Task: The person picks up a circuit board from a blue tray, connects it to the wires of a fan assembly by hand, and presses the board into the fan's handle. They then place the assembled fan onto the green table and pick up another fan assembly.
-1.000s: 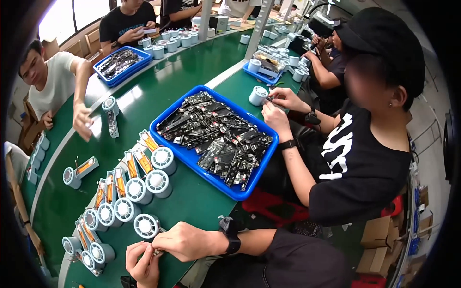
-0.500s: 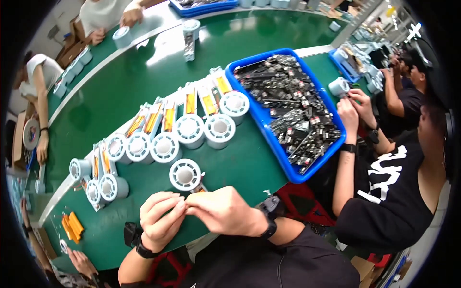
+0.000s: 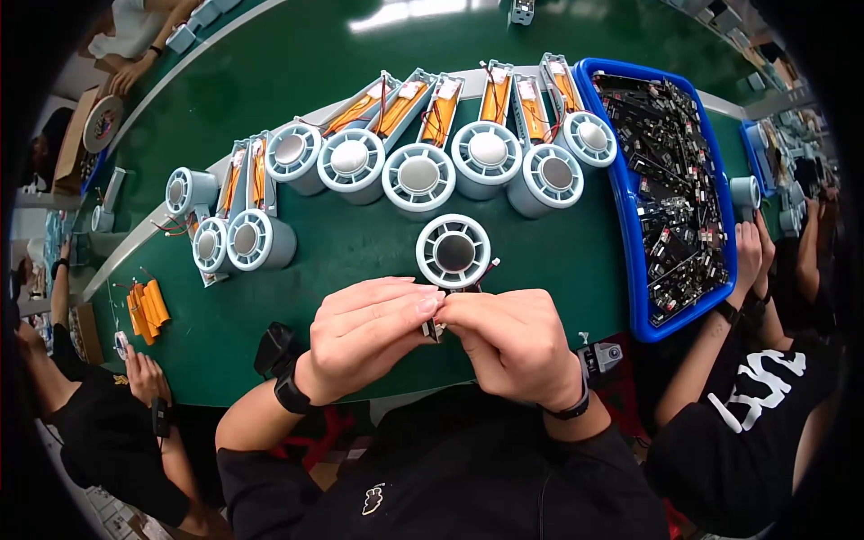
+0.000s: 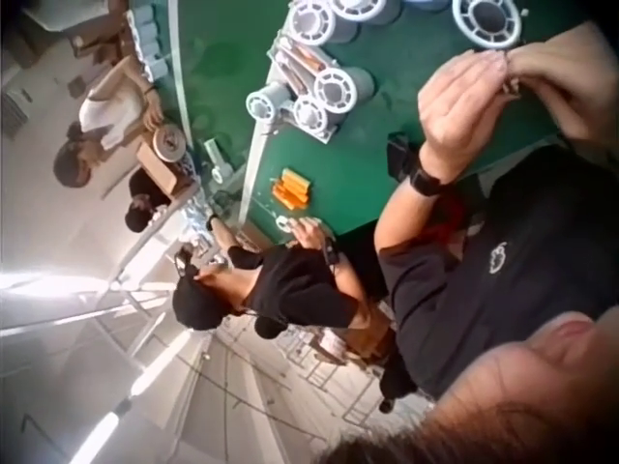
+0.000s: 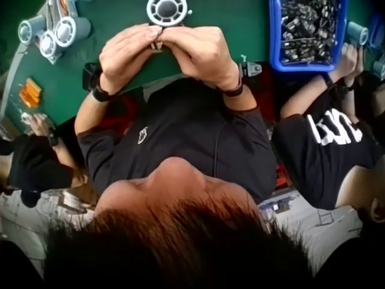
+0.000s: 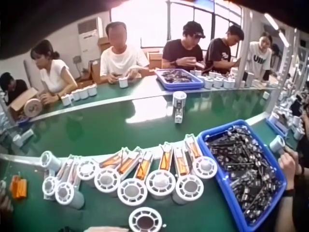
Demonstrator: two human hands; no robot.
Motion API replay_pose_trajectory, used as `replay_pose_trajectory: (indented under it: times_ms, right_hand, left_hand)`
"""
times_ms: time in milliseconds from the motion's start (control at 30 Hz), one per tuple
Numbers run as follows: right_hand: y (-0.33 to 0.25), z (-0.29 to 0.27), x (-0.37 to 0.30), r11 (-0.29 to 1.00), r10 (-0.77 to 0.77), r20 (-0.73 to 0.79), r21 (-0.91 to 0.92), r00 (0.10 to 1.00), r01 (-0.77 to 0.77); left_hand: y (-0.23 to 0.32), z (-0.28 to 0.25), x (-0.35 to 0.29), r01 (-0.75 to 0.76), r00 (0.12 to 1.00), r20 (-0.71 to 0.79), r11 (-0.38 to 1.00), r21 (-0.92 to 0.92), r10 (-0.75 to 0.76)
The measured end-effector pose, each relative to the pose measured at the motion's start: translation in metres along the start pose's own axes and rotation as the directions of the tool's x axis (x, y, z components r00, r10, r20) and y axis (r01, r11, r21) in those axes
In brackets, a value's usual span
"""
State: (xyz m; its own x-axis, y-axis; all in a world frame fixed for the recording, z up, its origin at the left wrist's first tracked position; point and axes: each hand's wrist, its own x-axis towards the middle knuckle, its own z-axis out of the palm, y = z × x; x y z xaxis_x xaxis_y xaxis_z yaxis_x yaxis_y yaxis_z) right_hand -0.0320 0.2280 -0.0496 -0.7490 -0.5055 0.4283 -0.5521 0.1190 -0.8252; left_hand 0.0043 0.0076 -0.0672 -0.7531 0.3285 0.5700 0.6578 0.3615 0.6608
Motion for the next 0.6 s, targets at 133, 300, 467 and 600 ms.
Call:
replay_pose_trajectory:
  times_ms: [133, 300, 467, 600]
  right_hand:
    - [-0.002, 0.004, -0.003, 0.994, -0.085, -0.038, -0.068, 0.996, 0.083]
    - [0.013, -0.002, -0.01, 0.946, -0.263, -0.054, -0.208, 0.963, 0.247]
    - [0.015, 0.004, -0.01, 0.881, -0.366, -0.056, -0.344, 0.929, 0.326]
    - [0.015, 0.002, -0.011, 0.866, -0.398, -0.089, -0.366, 0.913, 0.341]
  left_hand:
    - [0.002, -0.002, 0.005, -0.069, 0.997, 0.025, 0.997, 0.016, 0.069]
    - [0.0, 0.0, 0.002, -0.035, 0.999, 0.038, 0.998, 0.059, 0.033]
    - [-0.001, 0.004, -0.01, -0.051, 0.998, -0.043, 0.998, 0.039, 0.052]
    - [-0.006, 0.002, -0.017, 0.017, 0.999, -0.034, 0.999, 0.029, -0.016]
